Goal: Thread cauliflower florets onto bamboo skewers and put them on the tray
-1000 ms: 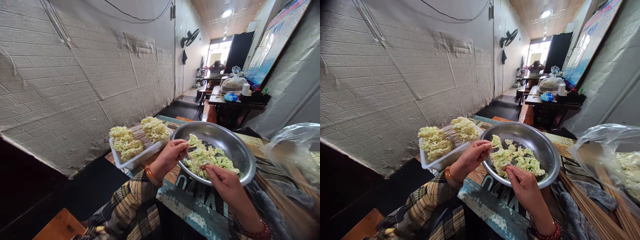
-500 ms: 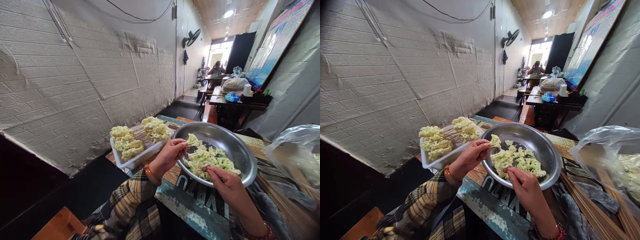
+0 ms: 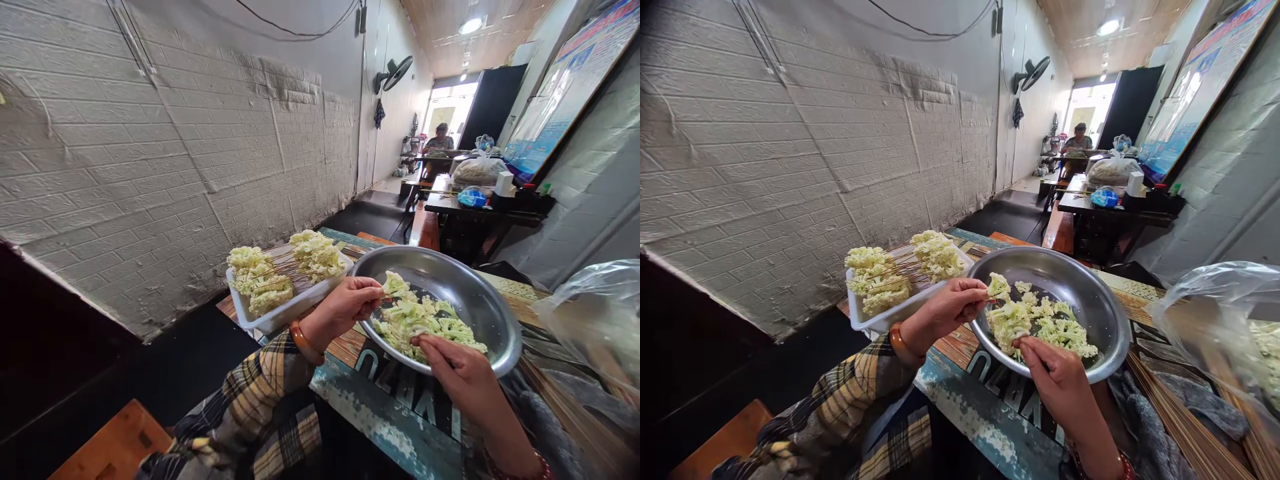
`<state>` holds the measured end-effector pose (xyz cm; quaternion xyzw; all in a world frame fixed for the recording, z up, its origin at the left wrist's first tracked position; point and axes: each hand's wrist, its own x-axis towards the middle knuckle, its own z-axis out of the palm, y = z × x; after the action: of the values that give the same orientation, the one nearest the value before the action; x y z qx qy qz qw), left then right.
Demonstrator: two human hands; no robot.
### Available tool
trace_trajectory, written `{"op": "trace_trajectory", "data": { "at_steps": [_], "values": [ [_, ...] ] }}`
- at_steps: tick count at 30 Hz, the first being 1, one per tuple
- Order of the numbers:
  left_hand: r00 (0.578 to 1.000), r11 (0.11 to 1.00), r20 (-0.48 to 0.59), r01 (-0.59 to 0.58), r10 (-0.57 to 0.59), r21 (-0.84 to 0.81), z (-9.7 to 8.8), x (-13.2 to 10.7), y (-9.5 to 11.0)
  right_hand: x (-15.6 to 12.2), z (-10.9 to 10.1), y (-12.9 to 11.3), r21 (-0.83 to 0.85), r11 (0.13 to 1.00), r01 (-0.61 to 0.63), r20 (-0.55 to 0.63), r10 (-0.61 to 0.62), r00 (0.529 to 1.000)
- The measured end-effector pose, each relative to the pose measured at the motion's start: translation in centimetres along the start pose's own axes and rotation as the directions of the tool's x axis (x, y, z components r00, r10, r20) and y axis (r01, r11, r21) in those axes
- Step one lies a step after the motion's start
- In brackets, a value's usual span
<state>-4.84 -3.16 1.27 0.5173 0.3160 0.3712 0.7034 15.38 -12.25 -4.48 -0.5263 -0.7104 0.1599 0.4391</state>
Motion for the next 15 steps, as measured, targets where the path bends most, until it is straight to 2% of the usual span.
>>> {"op": "trace_trajectory", "data": {
  "at_steps": [5, 15],
  "values": [
    [0.998, 0.999, 0.036, 0.046, -0.045, -0.028, -0.2, -0.4, 0.6, -0.1, 0.1, 0.4, -0.023, 0.999, 0.026, 0.002, -0.026, 1.0],
    [0.996, 0.995, 0.055, 0.066, -0.07, 0.075, -0.3, -0.5, 0.6, -0.5, 0.7, 1.1, -0.007, 1.0, 0.018, -0.013, -0.018, 1.0]
  ]
}}
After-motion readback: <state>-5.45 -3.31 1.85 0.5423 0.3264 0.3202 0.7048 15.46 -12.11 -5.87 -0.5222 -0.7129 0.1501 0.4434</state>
